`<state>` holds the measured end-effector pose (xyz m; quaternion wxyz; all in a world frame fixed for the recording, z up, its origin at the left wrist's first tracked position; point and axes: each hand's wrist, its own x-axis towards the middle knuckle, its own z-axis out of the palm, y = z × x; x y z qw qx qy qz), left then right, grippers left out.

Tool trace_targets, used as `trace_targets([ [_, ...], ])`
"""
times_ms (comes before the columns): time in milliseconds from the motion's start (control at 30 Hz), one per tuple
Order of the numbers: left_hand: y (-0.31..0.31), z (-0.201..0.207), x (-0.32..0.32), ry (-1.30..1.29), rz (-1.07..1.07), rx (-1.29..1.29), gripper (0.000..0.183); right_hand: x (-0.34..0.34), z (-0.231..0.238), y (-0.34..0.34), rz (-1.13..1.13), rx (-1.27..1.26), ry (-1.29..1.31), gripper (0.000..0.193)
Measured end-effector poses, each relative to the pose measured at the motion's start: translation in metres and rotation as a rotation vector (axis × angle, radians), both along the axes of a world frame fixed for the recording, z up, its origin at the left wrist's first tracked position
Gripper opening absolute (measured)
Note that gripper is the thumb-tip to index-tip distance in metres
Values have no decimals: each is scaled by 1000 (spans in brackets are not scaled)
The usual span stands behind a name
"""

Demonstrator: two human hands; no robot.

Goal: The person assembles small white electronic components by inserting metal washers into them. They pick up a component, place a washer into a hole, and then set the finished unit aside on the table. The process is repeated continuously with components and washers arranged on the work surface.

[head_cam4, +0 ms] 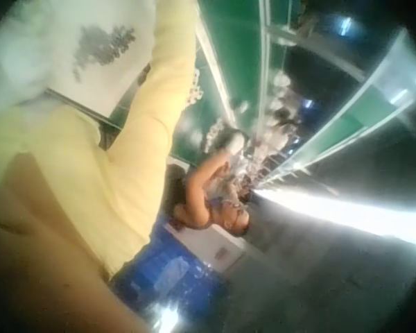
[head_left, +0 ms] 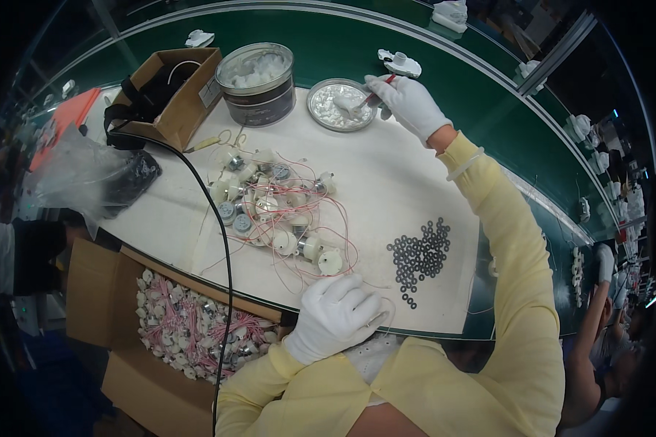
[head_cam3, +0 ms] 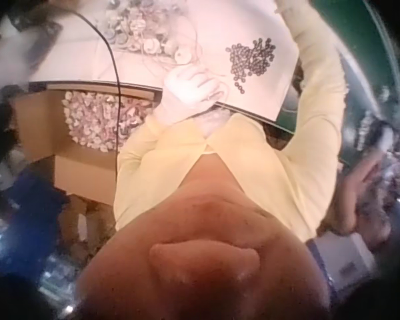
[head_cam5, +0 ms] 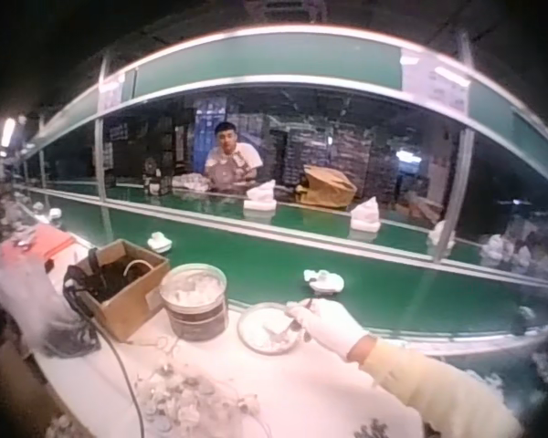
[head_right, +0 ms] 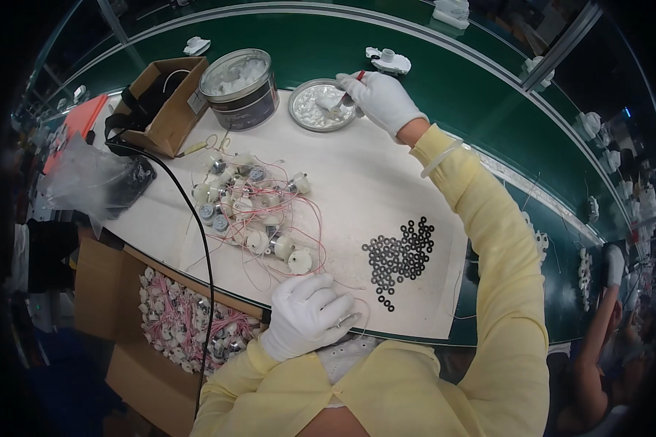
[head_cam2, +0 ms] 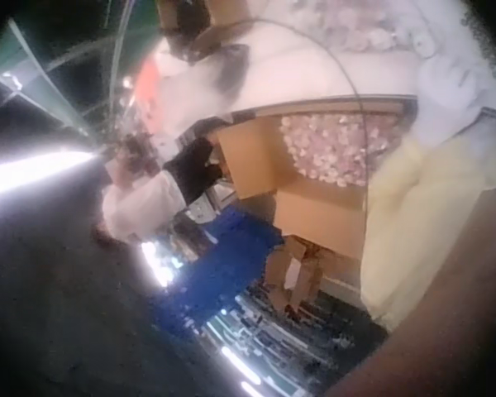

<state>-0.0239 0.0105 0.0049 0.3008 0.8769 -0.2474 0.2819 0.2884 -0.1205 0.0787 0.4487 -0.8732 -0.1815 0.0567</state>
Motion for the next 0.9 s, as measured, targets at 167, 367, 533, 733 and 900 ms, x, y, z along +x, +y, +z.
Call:
trace_targets([
  [167,0,1,0,14,-13,-3,26,4,-19,-2,-1,-133,-107,53],
  [367,0,0,0,11,-8,6,26,4,-27,-4,-11,-155,-107,53],
  [533,0,-2,-2,8,9,12,25,3,-17,-5,0,-89,-53,48],
  [733,-1,0,-3,18,8,18,25,11,-26,-9,-31,-123,-117,45],
  [900,-2,-3,-1,-2,5,13,26,7,-15,-14,-19,-94,-20,43],
])
